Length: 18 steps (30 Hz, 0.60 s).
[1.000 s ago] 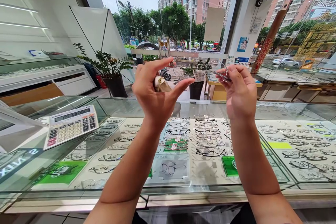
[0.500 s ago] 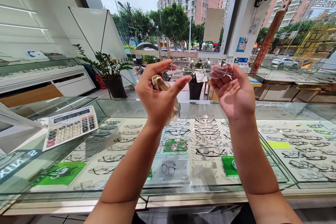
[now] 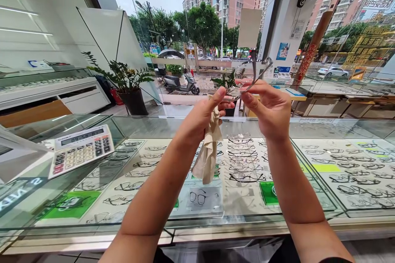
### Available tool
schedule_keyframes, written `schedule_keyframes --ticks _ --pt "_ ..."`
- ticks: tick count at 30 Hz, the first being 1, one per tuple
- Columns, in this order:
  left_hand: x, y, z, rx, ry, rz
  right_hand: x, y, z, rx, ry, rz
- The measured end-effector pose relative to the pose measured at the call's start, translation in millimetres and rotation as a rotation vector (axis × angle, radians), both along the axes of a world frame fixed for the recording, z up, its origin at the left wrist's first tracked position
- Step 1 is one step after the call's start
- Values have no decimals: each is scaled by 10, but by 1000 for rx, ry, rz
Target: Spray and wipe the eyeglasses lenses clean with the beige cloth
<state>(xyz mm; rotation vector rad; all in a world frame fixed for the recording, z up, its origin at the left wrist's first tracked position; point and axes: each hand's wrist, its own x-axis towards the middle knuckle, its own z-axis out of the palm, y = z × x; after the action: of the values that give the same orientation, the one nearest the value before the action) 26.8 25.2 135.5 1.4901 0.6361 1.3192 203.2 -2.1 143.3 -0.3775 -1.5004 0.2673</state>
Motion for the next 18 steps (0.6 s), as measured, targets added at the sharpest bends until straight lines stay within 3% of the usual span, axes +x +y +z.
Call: schedule_keyframes --ticks 5,7,11,14,18 --pt "-74 -52 46 133 270 48 56 13 -28 82 -32 -130" --pt "-147 -46 92 216 321 176 123 -26 -1 117 -56 -193" --pt "-395 37 115 324 244 564 340 7 66 82 -236 -310" --pt "-702 99 -15 338 300 760 498 311 -33 -70 -501 -414" --pt "-1207 175 -435 180 563 899 625 904 -440 -283 -965 -593"
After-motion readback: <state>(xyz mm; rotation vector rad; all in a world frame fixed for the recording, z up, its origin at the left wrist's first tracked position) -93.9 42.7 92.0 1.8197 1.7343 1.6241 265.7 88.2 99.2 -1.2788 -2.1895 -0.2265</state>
